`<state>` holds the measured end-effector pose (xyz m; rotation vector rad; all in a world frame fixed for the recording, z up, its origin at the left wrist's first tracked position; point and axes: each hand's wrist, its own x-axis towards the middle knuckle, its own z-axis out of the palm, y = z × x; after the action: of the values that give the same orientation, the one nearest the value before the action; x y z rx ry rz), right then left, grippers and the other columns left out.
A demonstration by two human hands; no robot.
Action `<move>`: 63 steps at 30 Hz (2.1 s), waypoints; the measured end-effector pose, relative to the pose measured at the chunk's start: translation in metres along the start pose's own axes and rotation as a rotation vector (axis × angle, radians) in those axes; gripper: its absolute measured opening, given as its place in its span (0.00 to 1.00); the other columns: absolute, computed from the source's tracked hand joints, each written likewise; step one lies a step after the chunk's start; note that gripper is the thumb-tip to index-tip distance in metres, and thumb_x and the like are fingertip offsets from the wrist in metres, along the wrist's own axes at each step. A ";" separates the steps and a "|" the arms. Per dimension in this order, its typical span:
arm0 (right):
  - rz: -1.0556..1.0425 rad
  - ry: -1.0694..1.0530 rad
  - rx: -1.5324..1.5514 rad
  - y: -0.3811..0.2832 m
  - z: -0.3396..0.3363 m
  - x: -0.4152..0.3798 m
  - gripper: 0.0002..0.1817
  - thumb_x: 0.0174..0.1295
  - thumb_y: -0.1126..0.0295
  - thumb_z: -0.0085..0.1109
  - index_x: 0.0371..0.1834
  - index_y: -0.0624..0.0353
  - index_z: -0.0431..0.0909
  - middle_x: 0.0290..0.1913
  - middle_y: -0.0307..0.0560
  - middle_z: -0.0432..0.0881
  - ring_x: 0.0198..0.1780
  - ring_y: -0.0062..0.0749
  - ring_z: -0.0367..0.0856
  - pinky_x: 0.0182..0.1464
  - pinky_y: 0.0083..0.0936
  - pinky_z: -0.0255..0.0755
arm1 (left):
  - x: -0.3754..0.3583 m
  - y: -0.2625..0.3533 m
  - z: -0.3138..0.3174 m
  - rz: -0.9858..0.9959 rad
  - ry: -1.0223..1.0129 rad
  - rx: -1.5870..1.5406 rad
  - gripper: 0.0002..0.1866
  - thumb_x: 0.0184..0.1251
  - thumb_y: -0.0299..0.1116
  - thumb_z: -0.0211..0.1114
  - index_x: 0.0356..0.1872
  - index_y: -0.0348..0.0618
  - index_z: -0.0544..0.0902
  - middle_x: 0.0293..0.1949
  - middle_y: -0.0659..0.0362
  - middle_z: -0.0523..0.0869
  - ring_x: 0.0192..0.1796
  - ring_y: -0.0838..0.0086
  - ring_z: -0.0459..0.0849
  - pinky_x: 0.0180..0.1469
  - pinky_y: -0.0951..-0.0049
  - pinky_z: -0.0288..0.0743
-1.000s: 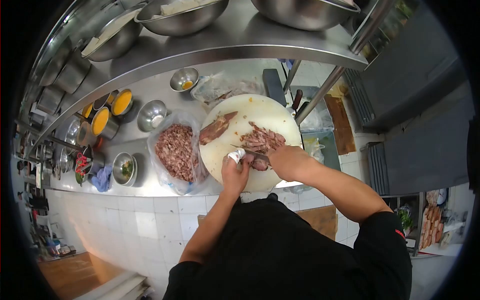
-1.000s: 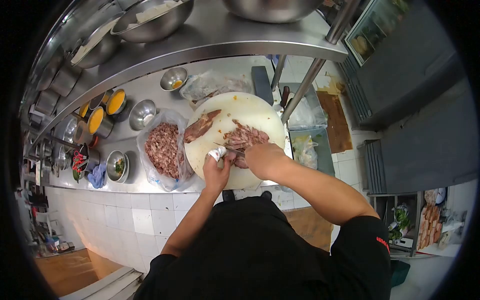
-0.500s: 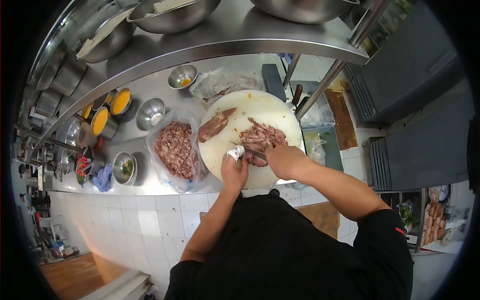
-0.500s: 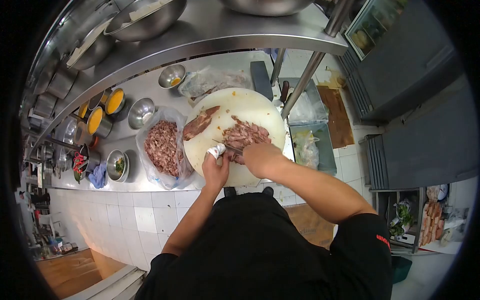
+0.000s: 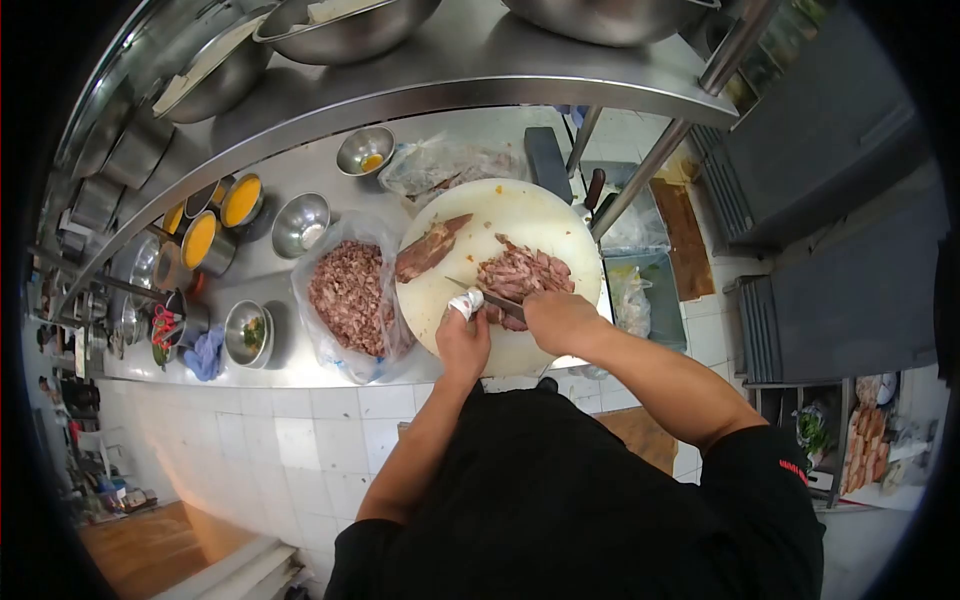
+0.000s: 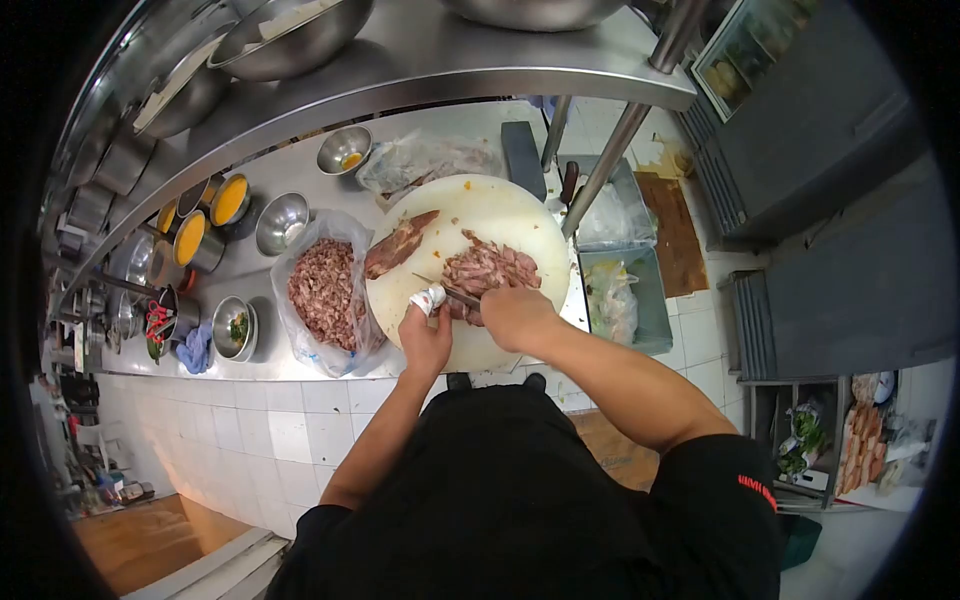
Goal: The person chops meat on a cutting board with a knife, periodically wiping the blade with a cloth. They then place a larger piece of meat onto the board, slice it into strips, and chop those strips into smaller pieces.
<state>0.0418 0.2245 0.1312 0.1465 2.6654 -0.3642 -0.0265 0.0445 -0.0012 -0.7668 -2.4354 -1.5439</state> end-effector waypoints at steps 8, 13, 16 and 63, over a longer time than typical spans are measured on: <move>0.049 -0.081 -0.060 -0.016 -0.046 -0.024 0.12 0.69 0.74 0.58 0.46 0.66 0.90 0.51 0.64 0.92 0.53 0.54 0.94 0.54 0.46 0.87 | 0.000 0.010 -0.005 -0.004 0.039 -0.019 0.12 0.72 0.20 0.71 0.54 0.35 0.87 0.42 0.48 0.91 0.41 0.60 0.91 0.49 0.63 0.84; 0.007 -0.030 0.012 -0.004 -0.002 0.010 0.13 0.68 0.73 0.59 0.48 0.67 0.90 0.51 0.65 0.92 0.52 0.56 0.94 0.54 0.46 0.87 | 0.001 0.003 -0.002 0.030 0.040 0.004 0.12 0.71 0.19 0.70 0.54 0.35 0.88 0.42 0.48 0.91 0.41 0.59 0.91 0.49 0.63 0.84; 0.009 -0.092 0.034 0.000 -0.024 0.015 0.15 0.69 0.73 0.57 0.52 0.69 0.87 0.52 0.66 0.91 0.54 0.58 0.92 0.56 0.48 0.86 | 0.001 0.005 -0.005 0.010 0.002 0.002 0.12 0.71 0.19 0.70 0.53 0.35 0.88 0.43 0.48 0.92 0.42 0.60 0.91 0.49 0.64 0.84; 0.268 0.079 -0.104 0.072 -0.031 0.001 0.20 0.79 0.61 0.52 0.63 0.63 0.82 0.55 0.67 0.90 0.58 0.62 0.90 0.60 0.55 0.83 | -0.012 0.009 -0.017 0.149 -0.061 0.258 0.40 0.60 0.44 0.83 0.68 0.30 0.77 0.65 0.37 0.81 0.68 0.40 0.78 0.72 0.47 0.72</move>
<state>0.0396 0.3025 0.1407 0.4881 2.6881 -0.1358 -0.0142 0.0286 0.0090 -0.9303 -2.4897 -1.1415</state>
